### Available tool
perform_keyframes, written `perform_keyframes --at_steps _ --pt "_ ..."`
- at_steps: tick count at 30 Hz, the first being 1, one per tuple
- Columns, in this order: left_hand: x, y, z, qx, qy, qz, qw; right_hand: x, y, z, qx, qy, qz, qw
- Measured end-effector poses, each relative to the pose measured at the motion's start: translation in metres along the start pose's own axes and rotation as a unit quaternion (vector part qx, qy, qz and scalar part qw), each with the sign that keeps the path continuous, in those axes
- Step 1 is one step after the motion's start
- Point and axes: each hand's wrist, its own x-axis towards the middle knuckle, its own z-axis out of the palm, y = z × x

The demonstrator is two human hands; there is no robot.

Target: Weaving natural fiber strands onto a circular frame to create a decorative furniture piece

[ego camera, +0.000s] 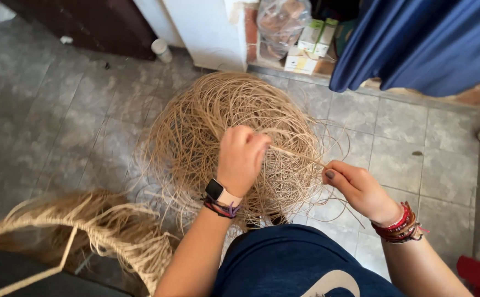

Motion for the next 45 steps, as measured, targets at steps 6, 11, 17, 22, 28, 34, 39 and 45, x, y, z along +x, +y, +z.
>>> perform_keyframes --at_steps 6,11,17,22,28,34,39,45 --pt "-0.015 0.03 -0.005 -0.317 0.062 -0.343 0.882 0.011 0.011 -0.003 0.178 -0.168 -0.016 0.969" --pt "-0.021 0.044 -0.013 -0.695 0.367 -0.404 0.469 0.025 0.038 0.011 0.256 -0.23 0.08 0.936" --pt "-0.047 0.089 -0.03 -0.578 0.362 -0.508 0.525 0.057 0.11 0.065 0.393 -0.204 0.145 0.885" --pt "-0.119 0.11 0.025 -0.532 0.219 -0.488 0.656 0.07 0.064 0.082 0.367 -0.171 0.128 0.905" --pt "-0.244 0.099 0.094 -0.105 -0.134 -0.507 0.845 0.111 0.04 0.093 0.555 -0.185 0.11 0.804" --pt "-0.2 0.134 0.031 -0.214 0.056 -0.453 0.864 0.061 0.008 0.156 0.373 -0.239 0.09 0.892" --pt "-0.173 0.127 -0.005 -0.335 0.324 -0.452 0.761 0.009 0.055 0.231 0.234 -0.359 0.06 0.901" --pt "-0.214 0.145 -0.027 -0.44 0.614 -0.41 0.511 -0.031 0.01 0.23 0.194 -0.355 0.033 0.914"
